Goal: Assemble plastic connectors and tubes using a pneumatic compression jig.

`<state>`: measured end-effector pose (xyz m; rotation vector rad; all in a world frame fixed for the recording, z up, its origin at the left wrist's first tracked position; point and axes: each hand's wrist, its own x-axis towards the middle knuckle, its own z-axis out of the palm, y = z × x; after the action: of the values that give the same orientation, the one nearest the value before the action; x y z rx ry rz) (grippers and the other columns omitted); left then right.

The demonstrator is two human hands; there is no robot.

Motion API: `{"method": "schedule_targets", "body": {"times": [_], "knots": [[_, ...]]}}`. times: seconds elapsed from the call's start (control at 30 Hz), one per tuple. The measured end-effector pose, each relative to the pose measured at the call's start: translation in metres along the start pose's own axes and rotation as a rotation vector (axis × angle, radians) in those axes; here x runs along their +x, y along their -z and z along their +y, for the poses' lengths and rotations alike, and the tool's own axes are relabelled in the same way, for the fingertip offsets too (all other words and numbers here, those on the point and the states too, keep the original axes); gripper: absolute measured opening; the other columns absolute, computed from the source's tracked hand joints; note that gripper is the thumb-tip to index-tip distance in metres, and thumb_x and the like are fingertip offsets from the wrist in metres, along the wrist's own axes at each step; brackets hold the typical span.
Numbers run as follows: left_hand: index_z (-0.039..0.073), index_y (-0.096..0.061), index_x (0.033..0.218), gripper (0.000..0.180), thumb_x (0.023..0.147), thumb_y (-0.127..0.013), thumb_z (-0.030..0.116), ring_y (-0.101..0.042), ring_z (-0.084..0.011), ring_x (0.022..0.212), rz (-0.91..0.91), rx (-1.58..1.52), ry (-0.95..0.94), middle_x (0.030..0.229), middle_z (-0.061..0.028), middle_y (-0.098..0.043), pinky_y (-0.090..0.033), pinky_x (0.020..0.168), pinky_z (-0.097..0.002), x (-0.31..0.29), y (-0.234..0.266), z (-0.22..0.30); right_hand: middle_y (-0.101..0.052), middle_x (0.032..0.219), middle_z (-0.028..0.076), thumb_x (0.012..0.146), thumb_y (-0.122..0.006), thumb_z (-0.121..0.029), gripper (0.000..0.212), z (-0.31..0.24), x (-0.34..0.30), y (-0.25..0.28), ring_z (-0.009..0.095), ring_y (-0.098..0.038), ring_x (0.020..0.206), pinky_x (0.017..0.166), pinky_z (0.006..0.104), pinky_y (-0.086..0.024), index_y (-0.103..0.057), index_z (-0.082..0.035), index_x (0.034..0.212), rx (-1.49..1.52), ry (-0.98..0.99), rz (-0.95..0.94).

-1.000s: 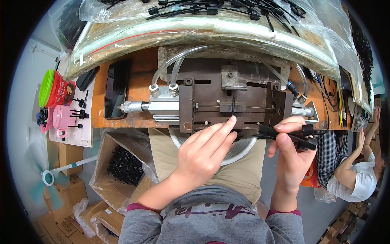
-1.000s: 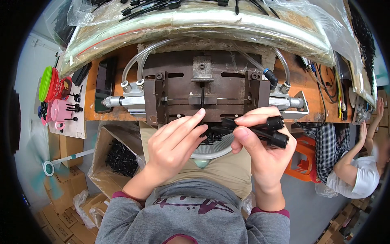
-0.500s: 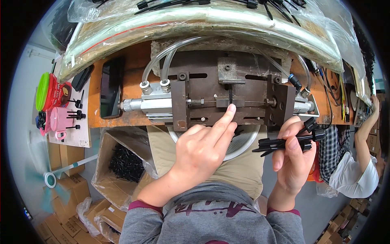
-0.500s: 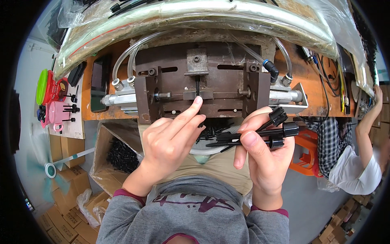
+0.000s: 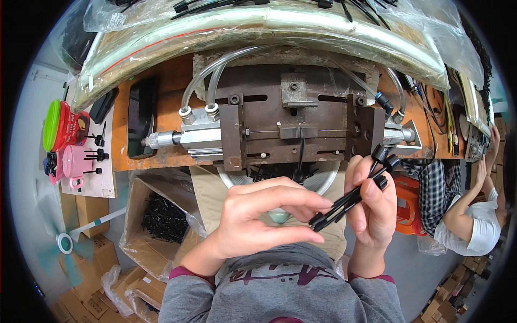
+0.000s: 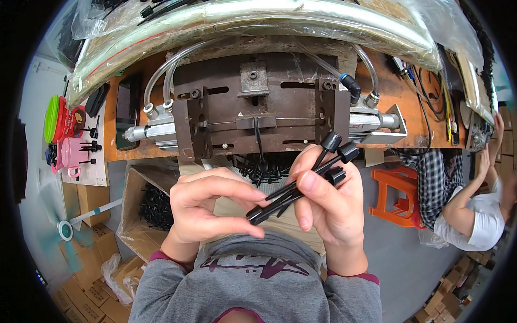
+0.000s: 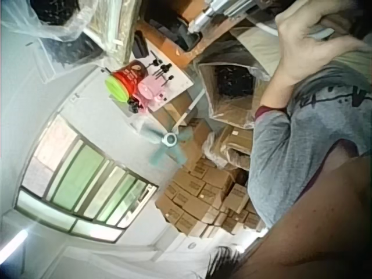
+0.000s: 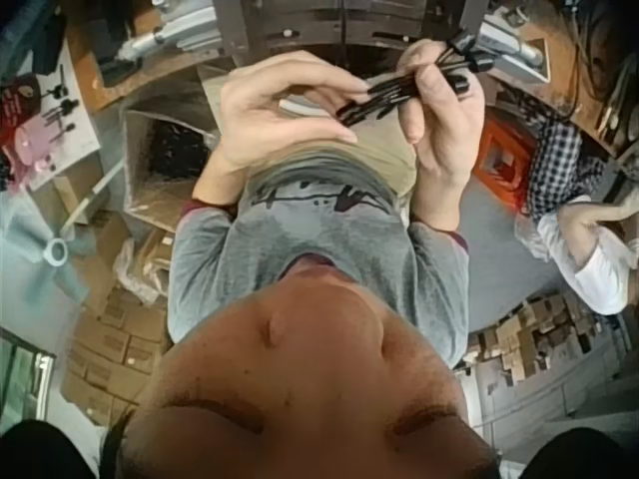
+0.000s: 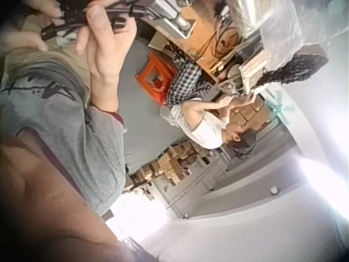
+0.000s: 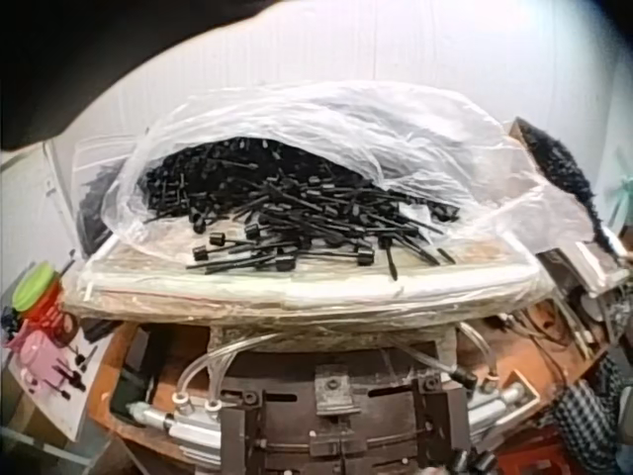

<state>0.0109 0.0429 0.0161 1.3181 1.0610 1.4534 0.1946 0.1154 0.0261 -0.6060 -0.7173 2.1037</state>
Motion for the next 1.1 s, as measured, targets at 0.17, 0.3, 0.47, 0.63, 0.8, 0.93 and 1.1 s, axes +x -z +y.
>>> {"method": "schedule_targets", "body": {"times": [0.17, 0.3, 0.47, 0.63, 0.8, 0.93, 1.1], "knots": [[0.001, -0.075, 0.088, 0.040, 0.054, -0.092, 0.014, -0.068, -0.0178, 0.074, -0.068, 0.035, -0.055, 0.084, -0.0112, -0.071, -0.052, 0.063, -0.0250, -0.012, 0.015, 0.002, -0.059, 0.092, 0.016, 0.091, -0.063, -0.008, 0.017, -0.005, -0.004, 0.006, 0.010, -0.050, 0.045, 0.038, 0.0197, -0.040, -0.056, 0.006, 0.097, -0.192, 0.223, 0.134], [0.001, -0.075, 0.091, 0.041, 0.056, -0.091, 0.014, -0.067, -0.0169, 0.075, 0.030, 0.286, -0.191, 0.089, -0.0103, -0.070, -0.053, 0.062, -0.0252, -0.015, 0.011, 0.001, -0.055, 0.096, 0.015, 0.090, -0.063, -0.003, 0.013, -0.005, 0.002, 0.006, 0.009, -0.051, 0.049, 0.045, 0.0186, -0.041, -0.056, 0.003, 0.098, -0.482, 0.587, 0.275], [-0.001, -0.072, 0.090, 0.031, 0.063, -0.083, 0.007, -0.066, -0.0184, 0.070, 0.164, 0.857, -0.288, 0.109, -0.0150, -0.069, -0.053, 0.062, -0.0281, -0.006, -0.007, -0.020, -0.052, 0.104, 0.014, 0.086, -0.062, 0.006, 0.013, 0.001, -0.001, 0.000, 0.014, -0.059, 0.059, 0.052, 0.0221, -0.050, -0.061, 0.003, 0.099, -0.912, 0.817, 0.282], [0.002, -0.071, 0.091, 0.026, 0.067, -0.079, 0.008, -0.063, -0.0137, 0.062, 0.133, 1.143, -0.316, 0.116, -0.0123, -0.069, -0.046, 0.055, -0.0244, -0.001, -0.011, -0.036, -0.052, 0.107, 0.014, 0.085, -0.066, 0.007, 0.020, 0.011, -0.002, 0.000, 0.015, -0.062, 0.069, 0.058, 0.0224, -0.054, -0.064, 0.002, 0.104, -1.277, 0.940, 0.329], [0.004, -0.071, 0.091, 0.026, 0.068, -0.080, 0.009, -0.061, -0.0123, 0.060, 0.115, 1.160, -0.291, 0.116, -0.0095, -0.069, -0.045, 0.055, -0.0235, 0.005, -0.011, -0.031, -0.055, 0.101, 0.009, 0.077, -0.076, 0.005, 0.026, 0.011, -0.008, 0.002, 0.016, -0.059, 0.080, 0.068, 0.0249, -0.051, -0.071, -0.003, 0.101, -1.644, 1.068, 0.353], [0.004, -0.071, 0.091, 0.026, 0.067, -0.079, 0.009, -0.062, -0.0120, 0.060, 0.113, 1.169, -0.281, 0.116, -0.0088, -0.069, -0.045, 0.054, -0.0231, 0.004, -0.010, -0.031, -0.056, 0.092, 0.007, 0.075, -0.075, 0.008, 0.027, 0.014, -0.002, 0.003, 0.015, -0.056, 0.072, 0.061, 0.0250, -0.047, -0.073, -0.001, 0.100, -1.740, 1.183, 0.296], [0.003, -0.070, 0.095, 0.033, 0.067, -0.084, 0.013, -0.066, -0.0158, 0.068, 0.109, 0.945, -0.262, 0.109, -0.0108, -0.070, -0.051, 0.059, -0.0254, 0.004, -0.009, -0.026, -0.058, 0.085, 0.006, 0.071, -0.079, 0.008, 0.030, 0.018, 0.003, 0.007, 0.015, -0.057, 0.071, 0.061, 0.0255, -0.047, -0.075, -0.002, 0.099, -1.851, 1.178, 0.246]]}}
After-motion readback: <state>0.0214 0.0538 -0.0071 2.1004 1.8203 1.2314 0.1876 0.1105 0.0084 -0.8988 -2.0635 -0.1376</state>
